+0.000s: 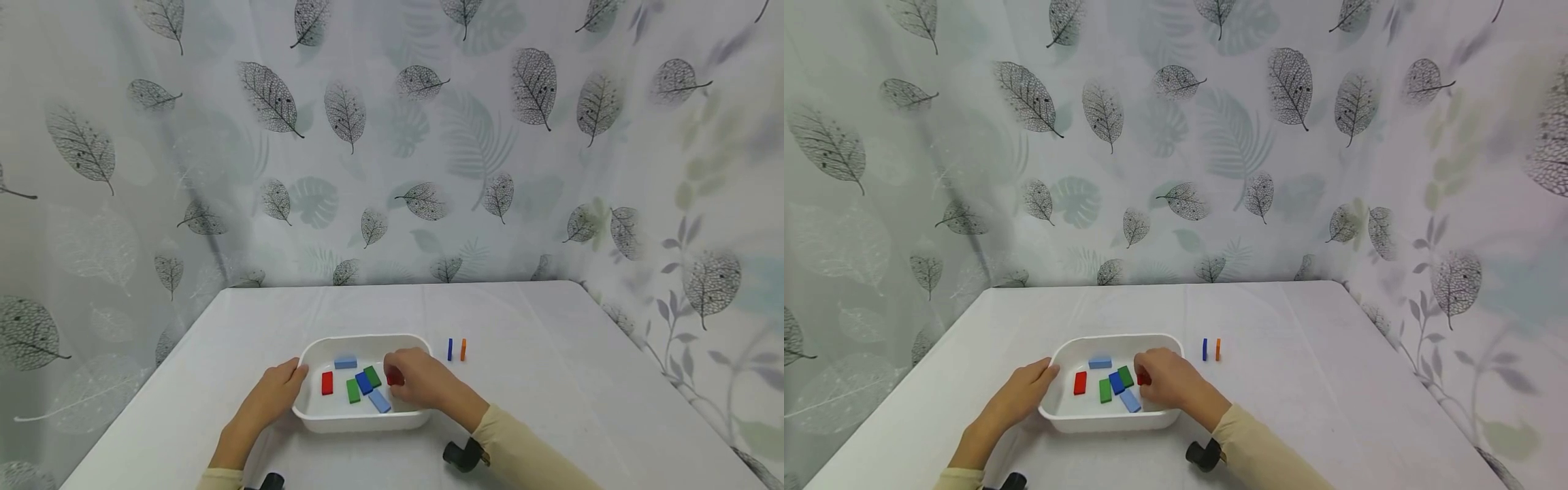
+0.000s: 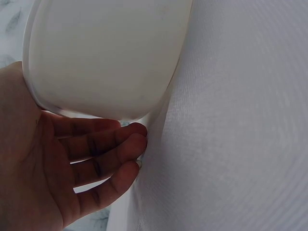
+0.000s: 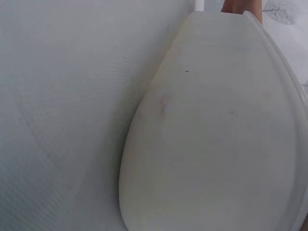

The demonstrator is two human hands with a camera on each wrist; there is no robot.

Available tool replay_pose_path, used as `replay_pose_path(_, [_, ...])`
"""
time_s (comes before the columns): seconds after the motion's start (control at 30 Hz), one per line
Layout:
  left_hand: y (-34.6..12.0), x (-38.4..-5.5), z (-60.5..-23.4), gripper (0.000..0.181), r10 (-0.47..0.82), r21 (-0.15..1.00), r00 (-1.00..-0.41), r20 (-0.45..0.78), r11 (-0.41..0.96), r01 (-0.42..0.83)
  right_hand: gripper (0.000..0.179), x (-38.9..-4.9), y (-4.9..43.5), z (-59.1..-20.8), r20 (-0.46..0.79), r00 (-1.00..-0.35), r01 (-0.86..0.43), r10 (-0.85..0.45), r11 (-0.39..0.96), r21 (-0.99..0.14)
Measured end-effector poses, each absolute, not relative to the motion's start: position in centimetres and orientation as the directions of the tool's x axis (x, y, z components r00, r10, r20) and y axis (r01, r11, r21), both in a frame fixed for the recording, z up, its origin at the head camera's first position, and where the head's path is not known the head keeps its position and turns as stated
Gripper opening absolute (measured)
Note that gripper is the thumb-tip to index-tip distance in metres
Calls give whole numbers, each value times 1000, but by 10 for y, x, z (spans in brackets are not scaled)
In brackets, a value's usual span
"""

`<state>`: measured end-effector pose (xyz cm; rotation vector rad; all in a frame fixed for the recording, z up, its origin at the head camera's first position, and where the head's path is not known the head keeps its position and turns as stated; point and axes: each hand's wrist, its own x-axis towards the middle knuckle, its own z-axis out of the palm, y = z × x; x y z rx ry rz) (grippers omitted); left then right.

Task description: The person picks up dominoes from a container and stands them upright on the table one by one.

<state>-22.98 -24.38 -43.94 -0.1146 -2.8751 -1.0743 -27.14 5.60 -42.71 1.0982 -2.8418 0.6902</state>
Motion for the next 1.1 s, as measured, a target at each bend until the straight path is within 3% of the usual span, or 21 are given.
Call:
replay_pose_path(0.27, [-244,-229,-439,25,48,660,-994,96,745,100,17,-271,62,-426,321,-713,-691,-623,547,-474])
replay_pose_path(0.73, [-244,-228,-440,29,40,666,-995,90,740,90,22,-267,76,-414,487,-720,-692,-495,462,-554])
replay_pose_path(1.1, [-245,-230,-441,32,40,665,-996,81,742,84,22,-272,96,-404,522,-757,-653,-392,466,-597])
